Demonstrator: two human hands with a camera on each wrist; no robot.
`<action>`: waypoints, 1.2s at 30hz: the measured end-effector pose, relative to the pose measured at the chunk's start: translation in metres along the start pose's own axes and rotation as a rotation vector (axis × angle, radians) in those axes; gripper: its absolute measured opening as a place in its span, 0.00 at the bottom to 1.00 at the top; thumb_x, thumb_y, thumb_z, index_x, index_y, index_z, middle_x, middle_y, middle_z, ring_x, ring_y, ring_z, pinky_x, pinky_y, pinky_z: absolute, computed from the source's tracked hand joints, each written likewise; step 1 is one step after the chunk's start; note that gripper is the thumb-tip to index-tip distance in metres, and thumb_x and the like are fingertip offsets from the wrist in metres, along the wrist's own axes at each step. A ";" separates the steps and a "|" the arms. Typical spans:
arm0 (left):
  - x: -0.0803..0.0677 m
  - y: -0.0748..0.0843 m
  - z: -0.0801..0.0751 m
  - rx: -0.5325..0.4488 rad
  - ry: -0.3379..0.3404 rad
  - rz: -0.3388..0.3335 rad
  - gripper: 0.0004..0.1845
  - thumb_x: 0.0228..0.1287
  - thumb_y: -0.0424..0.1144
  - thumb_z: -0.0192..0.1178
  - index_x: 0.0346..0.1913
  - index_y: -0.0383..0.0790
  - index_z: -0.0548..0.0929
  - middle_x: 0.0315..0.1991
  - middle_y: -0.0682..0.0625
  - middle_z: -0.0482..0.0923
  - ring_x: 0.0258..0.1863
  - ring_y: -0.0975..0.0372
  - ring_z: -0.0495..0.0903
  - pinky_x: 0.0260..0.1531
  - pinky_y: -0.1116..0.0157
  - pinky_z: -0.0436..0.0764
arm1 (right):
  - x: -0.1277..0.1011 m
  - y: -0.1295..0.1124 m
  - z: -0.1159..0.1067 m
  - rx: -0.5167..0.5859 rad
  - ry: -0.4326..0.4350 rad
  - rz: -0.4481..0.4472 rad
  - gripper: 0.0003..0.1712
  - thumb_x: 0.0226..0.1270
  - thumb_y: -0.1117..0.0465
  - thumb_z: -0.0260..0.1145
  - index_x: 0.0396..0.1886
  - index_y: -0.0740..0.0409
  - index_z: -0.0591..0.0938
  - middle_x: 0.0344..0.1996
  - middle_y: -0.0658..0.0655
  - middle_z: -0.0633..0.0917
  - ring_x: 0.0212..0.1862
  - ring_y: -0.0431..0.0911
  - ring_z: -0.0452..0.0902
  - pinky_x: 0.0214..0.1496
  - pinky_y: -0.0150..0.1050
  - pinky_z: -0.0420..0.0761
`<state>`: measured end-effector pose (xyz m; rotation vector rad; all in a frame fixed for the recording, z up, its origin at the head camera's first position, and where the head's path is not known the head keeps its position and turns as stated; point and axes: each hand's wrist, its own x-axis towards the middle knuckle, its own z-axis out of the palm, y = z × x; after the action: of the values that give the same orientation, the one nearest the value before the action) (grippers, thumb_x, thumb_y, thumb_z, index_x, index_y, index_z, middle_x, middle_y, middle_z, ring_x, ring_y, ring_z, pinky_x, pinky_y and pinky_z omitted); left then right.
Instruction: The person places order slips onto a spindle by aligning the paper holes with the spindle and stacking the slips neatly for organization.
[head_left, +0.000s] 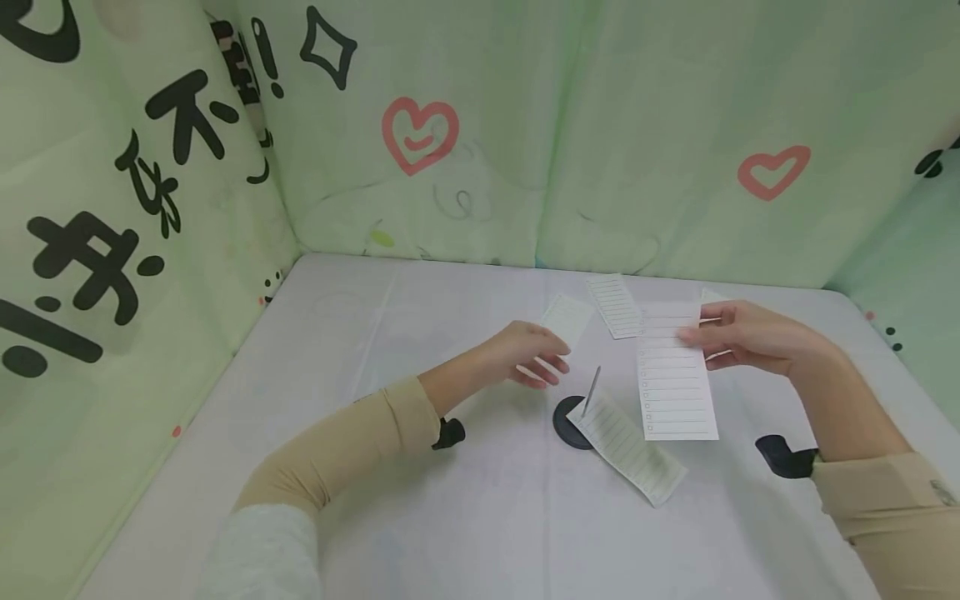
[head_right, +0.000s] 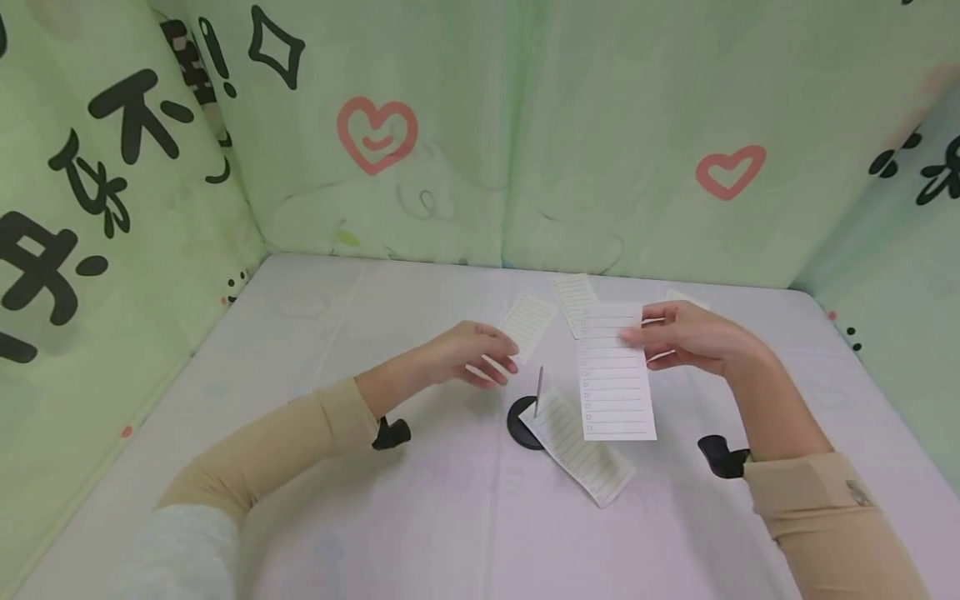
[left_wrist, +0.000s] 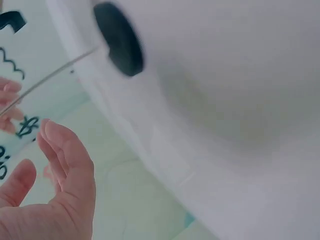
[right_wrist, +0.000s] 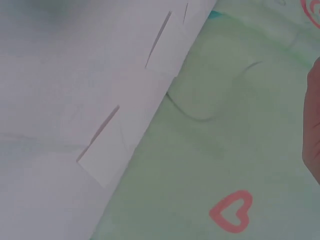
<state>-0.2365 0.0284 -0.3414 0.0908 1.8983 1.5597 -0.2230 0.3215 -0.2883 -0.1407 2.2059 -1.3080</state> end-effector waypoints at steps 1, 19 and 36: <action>-0.003 0.008 -0.001 -0.008 -0.006 0.014 0.13 0.61 0.39 0.58 0.46 0.36 0.78 0.32 0.46 0.83 0.27 0.58 0.82 0.29 0.65 0.81 | 0.000 -0.003 0.002 0.007 -0.013 -0.004 0.08 0.65 0.60 0.59 0.44 0.48 0.77 0.37 0.51 0.84 0.38 0.47 0.80 0.42 0.41 0.79; -0.022 0.063 0.008 0.129 -0.070 0.125 0.08 0.55 0.42 0.64 0.35 0.42 0.83 0.34 0.47 0.83 0.34 0.55 0.83 0.36 0.60 0.81 | 0.005 -0.024 0.032 0.028 -0.163 -0.071 0.13 0.65 0.63 0.59 0.48 0.60 0.76 0.37 0.55 0.85 0.39 0.51 0.82 0.41 0.45 0.80; -0.025 0.052 0.014 0.150 -0.003 0.157 0.04 0.55 0.34 0.63 0.33 0.37 0.84 0.25 0.47 0.82 0.23 0.60 0.81 0.31 0.63 0.81 | -0.004 -0.020 0.034 0.058 -0.174 -0.134 0.09 0.66 0.65 0.57 0.44 0.53 0.78 0.37 0.53 0.85 0.36 0.49 0.82 0.35 0.39 0.81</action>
<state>-0.2279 0.0438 -0.2849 0.3155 2.0458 1.5136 -0.2061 0.2865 -0.2822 -0.3715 2.0386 -1.3750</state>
